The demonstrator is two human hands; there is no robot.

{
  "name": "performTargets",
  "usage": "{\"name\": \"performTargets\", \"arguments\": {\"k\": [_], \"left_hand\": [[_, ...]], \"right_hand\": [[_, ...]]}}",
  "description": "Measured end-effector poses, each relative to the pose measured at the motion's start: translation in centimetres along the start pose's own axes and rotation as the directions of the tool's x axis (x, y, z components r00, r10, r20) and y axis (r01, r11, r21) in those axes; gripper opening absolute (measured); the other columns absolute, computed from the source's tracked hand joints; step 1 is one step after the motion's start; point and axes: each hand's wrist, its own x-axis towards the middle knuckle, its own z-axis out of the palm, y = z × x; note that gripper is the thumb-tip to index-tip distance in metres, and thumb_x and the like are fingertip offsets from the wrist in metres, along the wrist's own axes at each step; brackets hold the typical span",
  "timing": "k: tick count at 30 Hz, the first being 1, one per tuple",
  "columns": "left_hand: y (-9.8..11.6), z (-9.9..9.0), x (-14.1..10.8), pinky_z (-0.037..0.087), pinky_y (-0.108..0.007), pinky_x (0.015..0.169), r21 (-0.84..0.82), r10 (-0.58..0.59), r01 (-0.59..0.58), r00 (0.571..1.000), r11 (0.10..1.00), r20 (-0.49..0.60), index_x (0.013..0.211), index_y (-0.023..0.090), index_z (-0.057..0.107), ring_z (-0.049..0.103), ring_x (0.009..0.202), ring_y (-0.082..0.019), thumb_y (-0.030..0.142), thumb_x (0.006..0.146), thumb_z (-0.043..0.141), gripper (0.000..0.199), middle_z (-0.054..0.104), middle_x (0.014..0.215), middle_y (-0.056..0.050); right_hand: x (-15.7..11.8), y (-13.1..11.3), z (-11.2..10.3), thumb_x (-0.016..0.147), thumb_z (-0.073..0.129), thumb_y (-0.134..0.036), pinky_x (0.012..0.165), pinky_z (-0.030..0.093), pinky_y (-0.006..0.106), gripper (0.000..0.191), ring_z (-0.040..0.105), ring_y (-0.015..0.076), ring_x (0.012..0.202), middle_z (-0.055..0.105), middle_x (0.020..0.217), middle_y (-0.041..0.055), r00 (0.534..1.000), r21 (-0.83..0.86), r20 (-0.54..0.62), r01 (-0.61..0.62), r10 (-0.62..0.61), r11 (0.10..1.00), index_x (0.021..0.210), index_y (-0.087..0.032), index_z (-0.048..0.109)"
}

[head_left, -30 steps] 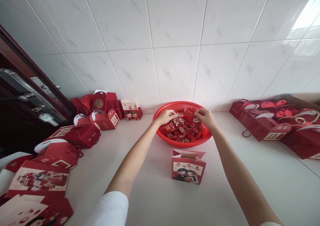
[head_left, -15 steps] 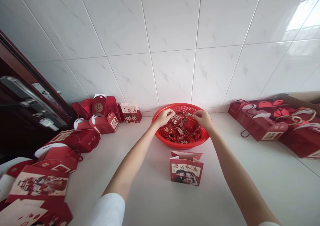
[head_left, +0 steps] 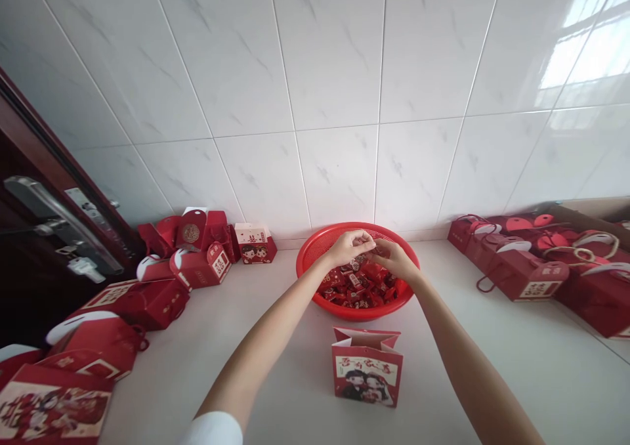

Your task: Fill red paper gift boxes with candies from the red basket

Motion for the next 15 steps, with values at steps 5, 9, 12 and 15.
{"name": "performTargets", "arguments": {"k": [5,9,12,15], "left_hand": [[-1.0,1.7,0.8,0.054,-0.037,0.089,-0.032,-0.119,0.114,0.969,0.993,-0.215,0.127,0.019,0.058,0.067,0.105,-0.023,0.033,0.089,0.068,0.042,0.065,0.126,-0.013],[-2.4,2.3,0.2,0.055,-0.039,0.092,0.302,-0.171,0.182,0.983,0.936,-0.064,0.125,0.020,0.064,0.068,0.100,-0.024,0.031,0.087,0.070,0.041,0.065,0.125,-0.012],[-3.1,2.6,-0.3,0.052,-0.040,0.099,0.513,-0.166,0.080,0.978,0.855,0.123,0.118,0.025,0.072,0.066,0.109,-0.027,0.032,0.082,0.075,0.036,0.063,0.125,-0.010],[-3.3,3.0,-0.5,0.049,-0.043,0.104,0.605,-0.204,0.027,0.953,0.796,0.225,0.119,0.028,0.073,0.062,0.118,-0.031,0.037,0.078,0.080,0.043,0.059,0.132,-0.010]], "right_hand": [[0.2,0.7,-0.3,0.075,0.071,-0.058,0.065,0.056,0.035,0.038,0.064,0.0206,0.065,0.064,0.065,0.0004,0.948,0.080,-0.299,-0.089,0.109,0.993,0.072,-0.022,0.060],[0.3,0.7,-0.4,0.070,0.073,-0.055,0.065,0.058,0.037,0.037,0.068,0.0218,0.064,0.070,0.071,0.0036,0.859,0.291,-0.447,-0.125,0.250,0.949,0.078,-0.022,0.060],[0.4,0.2,-0.5,0.070,0.073,-0.051,0.059,0.057,0.034,0.033,0.064,0.0181,0.055,0.069,0.069,0.0023,0.804,0.377,-0.502,-0.130,0.320,0.917,0.078,-0.021,0.060],[0.5,-0.1,-0.6,0.072,0.071,-0.055,0.055,0.055,0.031,0.036,0.058,0.0149,0.048,0.066,0.064,-0.0002,0.779,0.454,-0.513,-0.111,0.361,0.884,0.075,-0.022,0.058]]}}
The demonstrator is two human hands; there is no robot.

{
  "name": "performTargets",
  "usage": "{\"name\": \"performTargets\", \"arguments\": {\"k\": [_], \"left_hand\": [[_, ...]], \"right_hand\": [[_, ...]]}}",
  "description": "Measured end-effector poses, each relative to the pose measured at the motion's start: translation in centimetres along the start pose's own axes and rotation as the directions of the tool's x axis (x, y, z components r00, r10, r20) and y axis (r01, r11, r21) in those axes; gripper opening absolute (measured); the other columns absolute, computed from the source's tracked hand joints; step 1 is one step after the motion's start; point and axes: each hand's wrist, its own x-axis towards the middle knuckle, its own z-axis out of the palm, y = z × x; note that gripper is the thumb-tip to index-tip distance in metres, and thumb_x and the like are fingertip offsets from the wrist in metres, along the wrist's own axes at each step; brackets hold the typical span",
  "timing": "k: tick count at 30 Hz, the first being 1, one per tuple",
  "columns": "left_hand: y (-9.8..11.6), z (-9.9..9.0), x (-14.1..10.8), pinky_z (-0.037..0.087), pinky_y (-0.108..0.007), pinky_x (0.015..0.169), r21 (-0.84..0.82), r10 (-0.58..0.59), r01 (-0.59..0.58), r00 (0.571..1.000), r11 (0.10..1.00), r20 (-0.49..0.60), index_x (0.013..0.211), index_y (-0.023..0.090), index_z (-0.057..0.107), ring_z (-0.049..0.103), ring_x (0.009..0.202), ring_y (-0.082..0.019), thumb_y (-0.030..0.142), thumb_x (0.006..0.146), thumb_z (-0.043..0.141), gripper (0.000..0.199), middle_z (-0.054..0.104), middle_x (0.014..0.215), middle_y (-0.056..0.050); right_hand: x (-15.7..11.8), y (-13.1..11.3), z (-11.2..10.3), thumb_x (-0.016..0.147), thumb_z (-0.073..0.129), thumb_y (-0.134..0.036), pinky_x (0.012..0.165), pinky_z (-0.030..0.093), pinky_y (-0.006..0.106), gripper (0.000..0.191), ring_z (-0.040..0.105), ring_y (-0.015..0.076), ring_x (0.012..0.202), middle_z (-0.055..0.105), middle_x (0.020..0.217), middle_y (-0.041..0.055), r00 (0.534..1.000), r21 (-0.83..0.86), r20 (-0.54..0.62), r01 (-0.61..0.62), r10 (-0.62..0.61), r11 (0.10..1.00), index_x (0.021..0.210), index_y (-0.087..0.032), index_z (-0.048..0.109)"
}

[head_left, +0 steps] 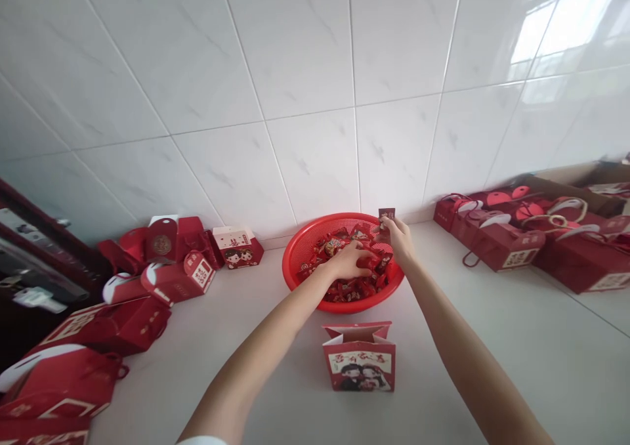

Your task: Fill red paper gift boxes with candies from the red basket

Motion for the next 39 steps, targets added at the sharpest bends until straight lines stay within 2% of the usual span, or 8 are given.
{"name": "performTargets", "arguments": {"k": [6,9,12,15,18,21,28,39], "left_hand": [[0.6,0.2,0.0,0.047,-0.049,0.103,0.170,-0.054,0.040,0.996,0.985,0.075,0.135,0.028,0.064,0.055,0.126,-0.042,0.046,0.069,0.084,0.071,0.050,0.145,-0.015],[0.6,0.3,0.0,0.046,-0.046,0.103,0.220,-0.052,0.035,0.996,0.975,0.069,0.134,0.029,0.064,0.058,0.123,-0.039,0.039,0.072,0.082,0.065,0.054,0.142,-0.013],[0.4,0.1,0.2,0.047,-0.043,0.099,0.094,-0.029,0.032,0.999,0.995,-0.034,0.125,0.026,0.069,0.064,0.112,-0.034,0.037,0.082,0.071,0.044,0.065,0.126,-0.012],[-0.2,-0.7,0.1,0.049,-0.038,0.088,-0.155,-0.069,0.034,0.972,0.987,-0.225,0.097,0.021,0.072,0.066,0.093,-0.028,0.044,0.091,0.060,0.027,0.070,0.100,-0.009],[-0.9,-1.8,-0.3,0.045,-0.033,0.073,-0.363,-0.155,0.012,0.917,0.932,-0.368,0.069,0.020,0.057,0.058,0.070,-0.020,0.051,0.096,0.050,0.042,0.059,0.072,-0.003],[-1.3,-2.5,-0.8,0.040,-0.030,0.065,-0.490,-0.188,-0.061,0.877,0.870,-0.442,0.065,0.021,0.047,0.048,0.063,-0.016,0.060,0.094,0.050,0.049,0.047,0.063,0.002],[-0.7,-2.6,-0.9,0.030,-0.029,0.058,-0.463,-0.142,-0.132,0.847,0.877,-0.512,0.062,0.023,0.031,0.033,0.058,-0.013,0.074,0.089,0.048,0.060,0.032,0.059,0.004],[-0.3,-2.4,-1.0,0.033,-0.029,0.060,-0.414,-0.108,-0.168,0.818,0.895,-0.564,0.059,0.021,0.037,0.040,0.058,-0.014,0.061,0.092,0.050,0.054,0.038,0.057,0.003]], "right_hand": [[0.9,0.5,-0.6,0.083,0.051,-0.072,0.056,0.057,0.035,0.050,0.058,0.0181,0.049,0.069,0.066,0.0050,0.999,0.071,0.023,-0.046,0.044,0.996,0.080,-0.022,0.060],[1.2,0.9,-1.0,0.084,0.048,-0.072,0.060,0.058,0.037,0.051,0.063,0.0212,0.056,0.069,0.069,0.0064,0.998,0.035,0.053,-0.022,0.020,0.999,0.082,-0.023,0.062],[1.4,1.2,-1.2,0.083,0.048,-0.072,0.063,0.057,0.036,0.052,0.064,0.0213,0.061,0.069,0.072,0.0067,0.996,0.015,0.092,0.004,-0.005,1.000,0.084,-0.023,0.064],[1.4,1.3,-1.4,0.081,0.053,-0.074,0.063,0.057,0.036,0.053,0.063,0.0201,0.060,0.068,0.071,0.0061,0.997,0.044,0.073,0.008,-0.011,0.999,0.082,-0.022,0.065],[1.3,1.1,-1.5,0.078,0.061,-0.074,0.063,0.057,0.035,0.052,0.062,0.0190,0.059,0.065,0.068,0.0043,1.000,0.113,0.024,-0.010,0.008,0.994,0.078,-0.022,0.064],[0.8,0.6,-1.4,0.072,0.071,-0.071,0.061,0.056,0.032,0.050,0.060,0.0164,0.059,0.063,0.068,0.0019,0.999,0.110,0.043,-0.019,0.015,0.994,0.076,-0.022,0.062],[-0.7,-0.5,-0.9,0.049,0.093,-0.053,0.063,0.054,0.029,0.053,0.064,0.0163,0.069,0.070,0.078,0.0011,0.973,-0.024,0.226,-0.037,0.042,0.999,0.077,-0.021,0.061],[-1.3,-1.0,-0.7,0.061,0.086,-0.059,0.062,0.056,0.028,0.048,0.067,0.0200,0.079,0.073,0.086,0.0055,0.951,-0.171,0.296,-0.041,0.091,0.984,0.085,-0.020,0.071]]}}
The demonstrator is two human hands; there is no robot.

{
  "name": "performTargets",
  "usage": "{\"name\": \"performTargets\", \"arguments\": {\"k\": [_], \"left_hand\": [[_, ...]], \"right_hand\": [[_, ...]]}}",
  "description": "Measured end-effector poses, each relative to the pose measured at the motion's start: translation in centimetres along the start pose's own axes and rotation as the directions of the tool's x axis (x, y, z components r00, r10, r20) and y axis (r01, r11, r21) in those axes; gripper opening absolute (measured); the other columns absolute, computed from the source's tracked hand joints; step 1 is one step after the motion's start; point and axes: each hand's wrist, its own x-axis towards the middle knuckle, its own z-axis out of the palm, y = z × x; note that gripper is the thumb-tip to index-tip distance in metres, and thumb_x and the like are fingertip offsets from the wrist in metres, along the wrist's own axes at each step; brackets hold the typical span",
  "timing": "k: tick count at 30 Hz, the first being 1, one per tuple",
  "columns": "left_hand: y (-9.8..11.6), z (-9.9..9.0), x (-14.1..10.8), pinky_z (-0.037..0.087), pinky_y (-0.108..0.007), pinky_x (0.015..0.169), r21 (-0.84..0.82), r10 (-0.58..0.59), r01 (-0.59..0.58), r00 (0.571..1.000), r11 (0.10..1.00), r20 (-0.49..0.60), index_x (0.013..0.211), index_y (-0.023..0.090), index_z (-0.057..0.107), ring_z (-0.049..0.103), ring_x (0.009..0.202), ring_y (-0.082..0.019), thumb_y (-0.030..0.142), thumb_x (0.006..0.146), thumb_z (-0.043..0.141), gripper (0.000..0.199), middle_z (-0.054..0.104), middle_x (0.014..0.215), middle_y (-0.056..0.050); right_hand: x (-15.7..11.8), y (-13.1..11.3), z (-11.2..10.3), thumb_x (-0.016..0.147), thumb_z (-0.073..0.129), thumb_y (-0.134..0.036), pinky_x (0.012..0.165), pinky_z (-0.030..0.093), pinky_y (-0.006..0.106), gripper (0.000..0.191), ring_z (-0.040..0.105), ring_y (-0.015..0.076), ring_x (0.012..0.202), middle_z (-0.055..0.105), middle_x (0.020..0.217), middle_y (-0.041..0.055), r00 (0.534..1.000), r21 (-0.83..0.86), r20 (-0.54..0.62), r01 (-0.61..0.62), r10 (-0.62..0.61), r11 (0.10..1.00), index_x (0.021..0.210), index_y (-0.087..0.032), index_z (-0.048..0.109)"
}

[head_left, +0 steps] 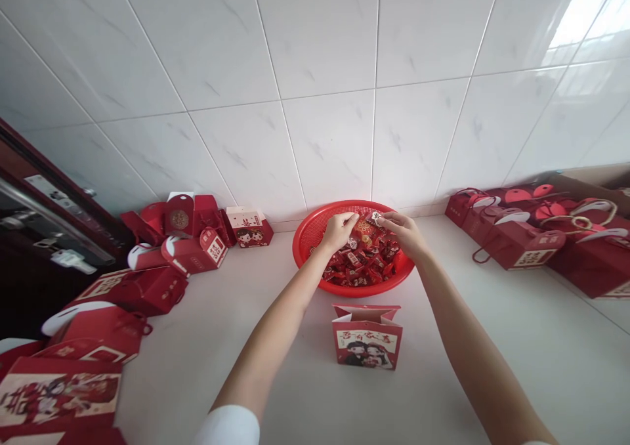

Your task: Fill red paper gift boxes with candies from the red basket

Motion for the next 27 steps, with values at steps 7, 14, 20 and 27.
{"name": "performTargets", "arguments": {"k": [7,14,20,27], "left_hand": [[0.7,0.1,-0.3,0.047,-0.030,0.077,-0.105,-0.040,0.044,0.998,0.993,0.047,0.083,0.017,0.067,0.064,0.085,-0.021,0.050,0.092,0.058,0.036,0.070,0.083,-0.004],[0.5,0.1,0.1,0.051,-0.041,0.097,-0.175,-0.076,0.087,0.994,0.981,0.073,0.108,0.013,0.073,0.068,0.109,-0.029,0.035,0.076,0.081,0.039,0.075,0.115,-0.015],[0.3,-0.2,-0.2,0.057,-0.039,0.082,-0.088,-0.266,0.298,0.926,0.950,0.267,0.109,0.014,0.074,0.074,0.087,-0.026,0.036,0.089,0.066,0.031,0.077,0.107,-0.012],[-1.3,-0.7,-1.2,0.055,-0.033,0.086,0.397,-0.235,-0.014,0.787,0.918,0.571,0.088,0.025,0.081,0.073,0.097,-0.027,-0.001,0.062,0.064,0.040,0.080,0.098,-0.004]], "right_hand": [[-0.5,-0.2,0.3,0.067,0.081,-0.062,0.062,0.056,0.029,0.046,0.065,0.0194,0.075,0.070,0.079,0.0031,0.989,-0.049,0.151,0.013,-0.005,0.999,0.081,-0.019,0.071],[-0.1,0.8,-0.1,0.070,0.076,-0.068,0.064,0.054,0.032,0.050,0.067,0.0223,0.074,0.069,0.074,0.0037,0.995,-0.090,0.085,0.055,-0.047,0.994,0.082,-0.019,0.070],[0.5,0.8,-0.2,0.068,0.077,-0.065,0.070,0.058,0.035,0.047,0.067,0.0234,0.077,0.069,0.076,0.0035,0.989,0.018,-0.107,0.108,-0.106,0.994,0.081,-0.021,0.068],[0.2,0.4,0.2,0.068,0.077,-0.058,0.070,0.058,0.033,0.040,0.067,0.0222,0.077,0.069,0.076,0.0025,0.988,0.054,-0.126,0.096,-0.088,0.994,0.079,-0.021,0.067]]}}
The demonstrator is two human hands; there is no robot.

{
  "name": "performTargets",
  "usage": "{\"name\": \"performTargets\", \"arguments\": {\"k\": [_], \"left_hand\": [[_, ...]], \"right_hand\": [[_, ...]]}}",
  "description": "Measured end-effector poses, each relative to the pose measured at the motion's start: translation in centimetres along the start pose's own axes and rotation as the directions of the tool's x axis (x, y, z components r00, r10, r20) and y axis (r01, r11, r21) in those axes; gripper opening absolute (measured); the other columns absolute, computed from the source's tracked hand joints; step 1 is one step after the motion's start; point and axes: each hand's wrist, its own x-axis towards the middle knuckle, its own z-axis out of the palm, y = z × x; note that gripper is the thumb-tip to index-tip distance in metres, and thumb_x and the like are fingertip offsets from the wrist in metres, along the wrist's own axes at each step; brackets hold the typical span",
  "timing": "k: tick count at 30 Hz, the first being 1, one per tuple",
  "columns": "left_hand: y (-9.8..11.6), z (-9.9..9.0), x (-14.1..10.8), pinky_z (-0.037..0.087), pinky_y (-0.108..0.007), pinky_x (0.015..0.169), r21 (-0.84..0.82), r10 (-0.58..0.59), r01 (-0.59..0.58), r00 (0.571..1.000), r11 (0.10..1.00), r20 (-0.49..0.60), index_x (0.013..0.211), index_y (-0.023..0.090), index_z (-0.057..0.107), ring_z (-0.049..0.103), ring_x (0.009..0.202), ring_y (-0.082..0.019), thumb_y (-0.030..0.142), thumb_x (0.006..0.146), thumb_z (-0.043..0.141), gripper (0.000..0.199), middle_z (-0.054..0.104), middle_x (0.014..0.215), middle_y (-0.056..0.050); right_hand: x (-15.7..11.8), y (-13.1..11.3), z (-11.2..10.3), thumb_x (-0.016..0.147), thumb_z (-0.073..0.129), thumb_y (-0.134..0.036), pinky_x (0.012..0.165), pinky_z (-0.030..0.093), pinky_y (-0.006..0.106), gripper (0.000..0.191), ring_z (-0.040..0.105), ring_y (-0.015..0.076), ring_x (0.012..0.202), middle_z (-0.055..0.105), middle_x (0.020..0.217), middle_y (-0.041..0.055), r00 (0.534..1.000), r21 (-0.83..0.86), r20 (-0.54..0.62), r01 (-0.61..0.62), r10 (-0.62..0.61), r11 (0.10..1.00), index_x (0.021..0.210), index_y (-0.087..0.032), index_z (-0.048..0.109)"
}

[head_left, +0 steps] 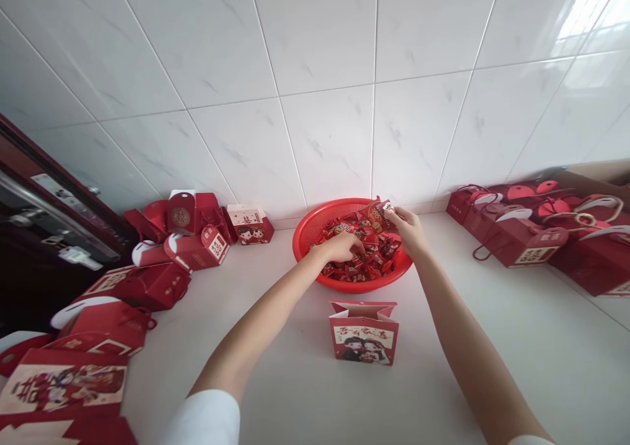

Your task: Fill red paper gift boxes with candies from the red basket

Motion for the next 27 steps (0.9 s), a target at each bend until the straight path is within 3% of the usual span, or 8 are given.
{"name": "performTargets", "arguments": {"k": [4,11,15,19,22,24,27], "left_hand": [[-0.2,0.3,-0.3,0.054,-0.031,0.084,0.165,-0.036,0.034,0.999,0.986,0.013,0.091,0.026,0.080,0.071,0.100,-0.028,-0.002,0.058,0.064,0.047,0.077,0.110,-0.006],[0.9,-0.4,-0.6,0.052,-0.032,0.079,0.203,-0.081,0.078,0.997,0.976,0.003,0.091,0.021,0.078,0.070,0.091,-0.028,0.018,0.069,0.076,0.022,0.076,0.096,-0.007],[2.0,-0.7,-1.2,0.052,-0.034,0.085,0.107,-0.057,0.075,0.985,0.991,-0.166,0.098,0.017,0.076,0.069,0.097,-0.028,0.028,0.076,0.078,0.024,0.075,0.102,-0.008],[3.0,-0.3,-3.4,0.053,-0.033,0.084,-0.157,-0.054,-0.009,0.917,0.988,-0.394,0.101,0.017,0.073,0.069,0.092,-0.024,0.035,0.078,0.078,0.030,0.076,0.103,-0.007],[3.7,0.1,-6.0,0.054,-0.033,0.085,-0.316,-0.074,-0.114,0.846,0.942,-0.527,0.104,0.017,0.074,0.069,0.093,-0.023,0.040,0.078,0.077,0.035,0.076,0.104,-0.007],[4.2,0.2,-7.8,0.054,-0.034,0.088,-0.366,-0.092,-0.162,0.804,0.916,-0.588,0.104,0.017,0.075,0.069,0.096,-0.023,0.039,0.074,0.081,0.037,0.075,0.105,-0.008],[5.4,0.0,-10.1,0.055,-0.034,0.087,-0.413,-0.117,-0.191,0.781,0.890,-0.614,0.102,0.017,0.076,0.070,0.095,-0.023,0.037,0.072,0.082,0.037,0.074,0.104,-0.008]], "right_hand": [[-0.1,-0.1,0.1,0.066,0.079,-0.058,0.068,0.057,0.033,0.041,0.066,0.0223,0.077,0.068,0.074,0.0025,1.000,0.015,-0.010,0.002,-0.002,1.000,0.076,-0.021,0.066],[-0.1,0.1,0.1,0.064,0.081,-0.058,0.065,0.056,0.031,0.043,0.065,0.0206,0.073,0.069,0.073,0.0023,1.000,0.040,-0.018,0.006,-0.006,0.999,0.077,-0.020,0.069],[0.0,0.0,0.2,0.061,0.085,-0.056,0.064,0.056,0.029,0.043,0.064,0.0181,0.070,0.068,0.073,0.0012,1.000,0.105,-0.020,-0.002,0.004,0.995,0.079,-0.020,0.072],[-0.2,-0.6,0.0,0.056,0.089,-0.055,0.061,0.055,0.027,0.041,0.062,0.0165,0.070,0.067,0.074,-0.0002,0.999,0.230,0.018,-0.040,0.037,0.972,0.074,-0.022,0.071],[-1.2,-1.7,-0.2,0.060,0.089,-0.053,0.066,0.057,0.029,0.038,0.064,0.0175,0.075,0.069,0.079,-0.0005,0.990,0.348,0.119,-0.115,0.078,0.931,0.077,-0.024,0.070],[-2.4,-2.7,-0.2,0.066,0.087,-0.050,0.073,0.058,0.031,0.036,0.066,0.0185,0.081,0.071,0.087,0.0005,0.973,0.361,0.214,-0.157,0.082,0.919,0.085,-0.025,0.072],[-4.5,-4.5,0.3,0.070,0.086,-0.046,0.078,0.059,0.032,0.032,0.066,0.0190,0.086,0.072,0.094,0.0017,0.948,0.336,0.313,-0.168,0.058,0.927,0.091,-0.025,0.074]]}}
